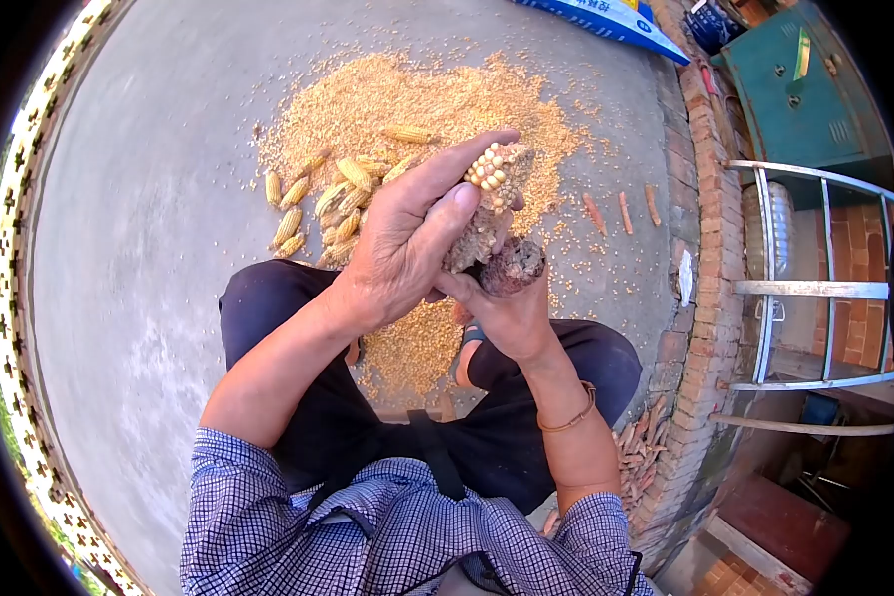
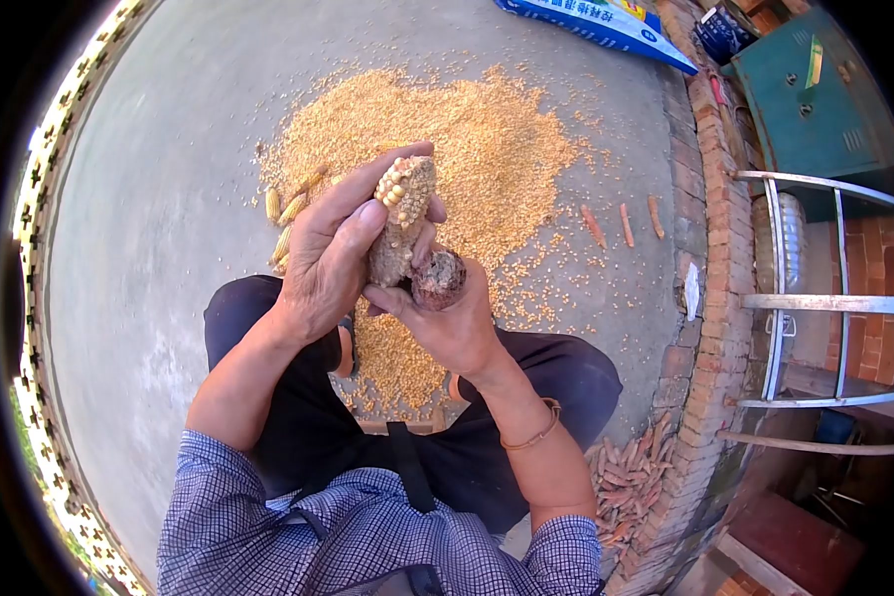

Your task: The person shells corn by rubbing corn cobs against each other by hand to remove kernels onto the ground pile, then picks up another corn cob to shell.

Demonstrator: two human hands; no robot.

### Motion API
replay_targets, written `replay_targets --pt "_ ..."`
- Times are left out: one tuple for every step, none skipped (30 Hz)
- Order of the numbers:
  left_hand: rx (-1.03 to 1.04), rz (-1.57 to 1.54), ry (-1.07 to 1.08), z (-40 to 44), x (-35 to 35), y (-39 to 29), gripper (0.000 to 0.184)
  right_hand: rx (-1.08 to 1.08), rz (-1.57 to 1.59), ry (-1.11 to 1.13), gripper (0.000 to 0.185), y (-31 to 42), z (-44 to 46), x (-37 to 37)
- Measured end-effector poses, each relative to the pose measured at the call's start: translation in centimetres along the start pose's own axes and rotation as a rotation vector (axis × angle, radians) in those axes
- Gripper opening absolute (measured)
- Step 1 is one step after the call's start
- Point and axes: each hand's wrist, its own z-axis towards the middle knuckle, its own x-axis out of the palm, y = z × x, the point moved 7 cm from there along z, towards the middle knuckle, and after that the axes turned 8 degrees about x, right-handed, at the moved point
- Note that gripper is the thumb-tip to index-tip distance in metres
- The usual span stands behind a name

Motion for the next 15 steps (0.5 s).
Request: replay_targets --pt "0.006 -0.020 0.003 0.0 0.0 0.1 0.047 -0.011 -0.021 -0.006 0.018 0.1 0.0 -0.1" --pt "0.002 -0.037 0.003 0.1 0.0 0.1 0.046 -0.021 -0.042 -0.013 0.018 0.2 0.0 -0.1" --pt "-0.002 -0.054 0.003 0.2 0.0 0.1 0.046 -0.010 -0.072 -0.016 0.017 0.2 0.0 -0.2" --pt "-0.016 -0.069 0.001 0.4 0.0 0.1 0.046 0.001 -0.101 -0.019 0.016 0.1 0.1 -0.2" --pt "-0.032 -0.083 -0.003 0.5 -0.1 0.1 0.046 0.015 -0.130 -0.022 0.016 0.0 0.2 -0.3" --pt "-0.050 -0.082 -0.003 0.7 -0.1 0.1 0.046 0.038 -0.118 -0.025 0.016 -0.3 0.2 -0.2" --pt "-0.069 -0.082 -0.004 0.8 -0.1 0.1 0.045 0.062 -0.106 -0.027 0.016 -0.5 0.2 -0.1" --pt "-0.086 -0.082 -0.005 0.8 0.0 0.2 0.045 0.085 -0.094 -0.029 0.016 -0.8 0.2 0.0" --pt "-0.087 -0.086 -0.011 0.8 0.0 0.2 0.045 0.072 -0.085 -0.028 0.016 -0.8 0.2 -0.1" --pt "-0.086 -0.090 -0.016 0.9 0.0 0.3 0.045 0.060 -0.076 -0.027 0.016 -0.9 0.2 -0.1" --pt "-0.086 -0.095 -0.021 0.8 0.0 0.3 0.045 0.047 -0.068 -0.026 0.017 -0.9 0.2 -0.2" --pt "-0.075 -0.085 -0.024 0.8 0.0 0.3 0.046 0.037 -0.075 -0.021 0.017 -0.6 0.2 -0.1" --pt "-0.064 -0.074 -0.026 0.7 0.0 0.3 0.047 0.027 -0.081 -0.017 0.017 -0.4 0.1 0.0" --pt "-0.055 -0.063 -0.028 0.6 0.0 0.2 0.047 0.017 -0.086 -0.013 0.017 -0.2 0.1 0.0" --pt "-0.059 -0.070 -0.027 0.5 -0.1 0.3 0.048 0.016 -0.086 -0.010 0.017 -0.3 0.2 0.1"
